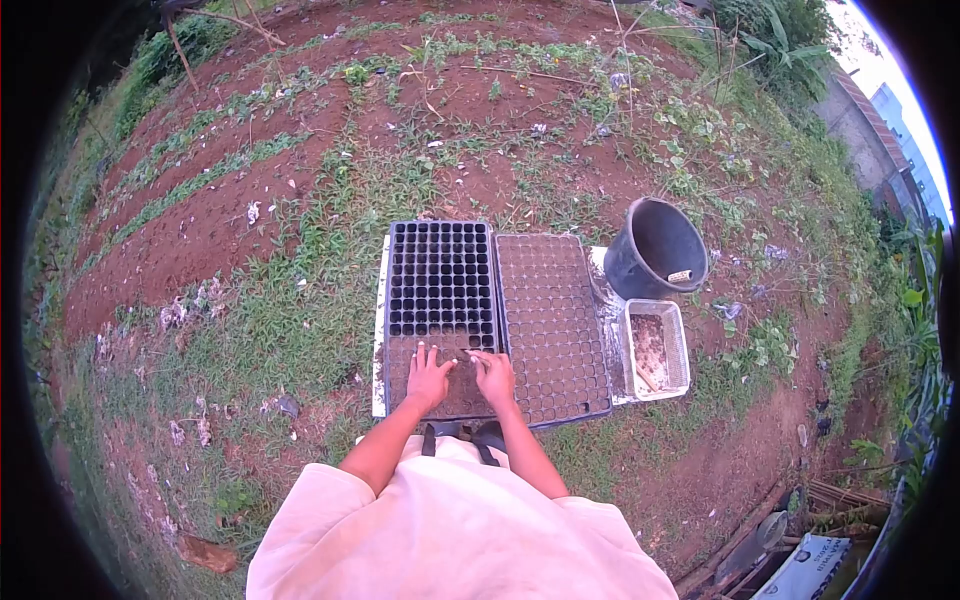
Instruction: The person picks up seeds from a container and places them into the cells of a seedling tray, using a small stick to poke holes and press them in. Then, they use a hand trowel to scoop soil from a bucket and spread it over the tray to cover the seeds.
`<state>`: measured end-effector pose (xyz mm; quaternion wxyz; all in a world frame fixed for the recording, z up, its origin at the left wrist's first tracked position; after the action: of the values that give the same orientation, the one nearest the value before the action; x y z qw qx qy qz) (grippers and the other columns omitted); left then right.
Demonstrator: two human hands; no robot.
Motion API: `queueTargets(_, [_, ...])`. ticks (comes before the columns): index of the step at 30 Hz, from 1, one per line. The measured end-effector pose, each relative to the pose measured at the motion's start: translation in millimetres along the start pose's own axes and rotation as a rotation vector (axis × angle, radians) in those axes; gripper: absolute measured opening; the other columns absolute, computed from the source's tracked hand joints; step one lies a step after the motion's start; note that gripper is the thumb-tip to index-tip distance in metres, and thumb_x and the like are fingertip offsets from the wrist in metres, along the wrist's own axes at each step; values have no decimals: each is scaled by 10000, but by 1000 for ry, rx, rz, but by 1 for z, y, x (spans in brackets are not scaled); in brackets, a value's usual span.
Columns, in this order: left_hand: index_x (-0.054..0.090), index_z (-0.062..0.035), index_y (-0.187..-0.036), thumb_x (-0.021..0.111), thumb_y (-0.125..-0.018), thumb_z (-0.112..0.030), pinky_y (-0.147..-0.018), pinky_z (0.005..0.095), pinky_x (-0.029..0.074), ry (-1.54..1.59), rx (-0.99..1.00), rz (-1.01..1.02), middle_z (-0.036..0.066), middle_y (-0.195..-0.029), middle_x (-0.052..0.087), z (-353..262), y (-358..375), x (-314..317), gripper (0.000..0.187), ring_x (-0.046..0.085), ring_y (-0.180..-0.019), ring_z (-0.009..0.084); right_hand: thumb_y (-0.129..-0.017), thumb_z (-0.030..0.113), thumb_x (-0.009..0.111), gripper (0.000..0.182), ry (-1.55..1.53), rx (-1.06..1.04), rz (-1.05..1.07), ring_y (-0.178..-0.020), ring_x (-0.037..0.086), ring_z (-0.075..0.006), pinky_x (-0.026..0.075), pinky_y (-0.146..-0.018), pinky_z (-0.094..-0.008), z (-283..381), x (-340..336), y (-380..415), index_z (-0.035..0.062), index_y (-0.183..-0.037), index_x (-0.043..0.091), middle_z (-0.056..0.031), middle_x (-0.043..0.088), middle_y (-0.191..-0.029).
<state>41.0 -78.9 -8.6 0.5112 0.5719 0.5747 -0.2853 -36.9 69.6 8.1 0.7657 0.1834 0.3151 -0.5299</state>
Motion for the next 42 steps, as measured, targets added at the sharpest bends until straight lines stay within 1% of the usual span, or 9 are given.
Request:
queueTargets(11, [586, -273, -1257, 585, -831, -171, -1152, 524, 187, 13, 11, 10, 174, -1474, 318, 1, -1, -2, 438, 165, -1411, 431, -842, 228, 687, 152, 54, 42, 32, -987, 551, -283, 454, -912, -378, 5, -6, -5, 207, -977, 754, -66, 699, -967])
queueTargets(13, [600, -264, -1240, 577, -837, -170, -1151, 521, 193, 63, -14, -15, 178, -1456, 340, -1, -3, -4, 414, 175, -1408, 432, -843, 227, 688, 151, -24, -1, -79, -998, 542, -284, 447, -920, -375, -1, -4, -3, 204, -977, 753, -61, 701, -973])
queueTargets(17, [627, -259, -1194, 553, -842, -161, -1136, 516, 233, 74, -15, -55, 173, -1431, 372, -2, -3, -6, 372, 211, -1395, 430, -850, 226, 682, 150, 21, 23, -52, -1014, 529, -286, 439, -930, -369, -9, 3, -4, 207, -981, 754, -46, 704, -980])
queueTargets(23, [631, -250, -1203, 563, -854, -170, -1145, 531, 205, 69, -14, -60, 174, -1434, 369, -2, -3, -6, 365, 186, -1406, 426, -867, 237, 666, 176, 39, -26, -30, -1043, 523, -292, 429, -950, -374, -1, -2, 1, 221, -1023, 744, -24, 706, -1036])
queueTargets(27, [622, -262, -1216, 559, -857, -169, -1146, 530, 201, 57, -20, -55, 166, -1457, 349, -3, -2, -3, 376, 181, -1408, 423, -871, 233, 661, 176, 28, 12, 9, -1047, 525, -292, 433, -947, -378, 0, -4, 2, 211, -1024, 743, -30, 706, -1036])
queueTargets(33, [582, -287, -1264, 558, -860, -169, -1148, 533, 195, 42, -11, -38, 158, -1474, 329, 0, 2, -2, 422, 177, -1410, 422, -870, 227, 662, 178, 10, -16, -11, -1010, 539, -285, 447, -925, -371, -2, 1, 2, 187, -1024, 743, -40, 711, -1009])
queueTargets(35, [577, -291, -1271, 558, -861, -170, -1150, 534, 191, 42, -19, -31, 156, -1478, 324, -1, 2, -2, 428, 174, -1411, 422, -868, 219, 662, 184, 53, -102, -35, -966, 552, -281, 457, -902, -362, -3, 1, 4, 170, -1026, 742, -40, 713, -996])
queueTargets(39, [565, -300, -1287, 561, -861, -169, -1153, 537, 178, 25, -26, -17, 152, -1489, 312, -2, 4, -6, 445, 167, -1414, 422, -863, 208, 664, 190, 32, -57, -30, -927, 561, -272, 469, -869, -362, 3, -1, 10, 160, -1030, 741, -43, 714, -987])
queueTargets(42, [564, -302, -1290, 567, -857, -169, -1154, 541, 171, 20, -34, -17, 151, -1493, 308, -3, 5, -4, 453, 167, -1414, 423, -858, 196, 666, 195, 74, -97, -66, -900, 568, -266, 478, -839, -364, 3, 3, 13, 152, -1033, 739, -49, 714, -978])
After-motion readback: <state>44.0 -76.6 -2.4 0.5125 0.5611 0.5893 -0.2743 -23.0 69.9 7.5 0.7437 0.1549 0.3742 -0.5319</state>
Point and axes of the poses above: each hand's wrist, its own y-axis away from the middle knuckle, its own x-axis out of the palm, z = x × y, the point moved 1 cm from there along -y, towards the middle knuckle
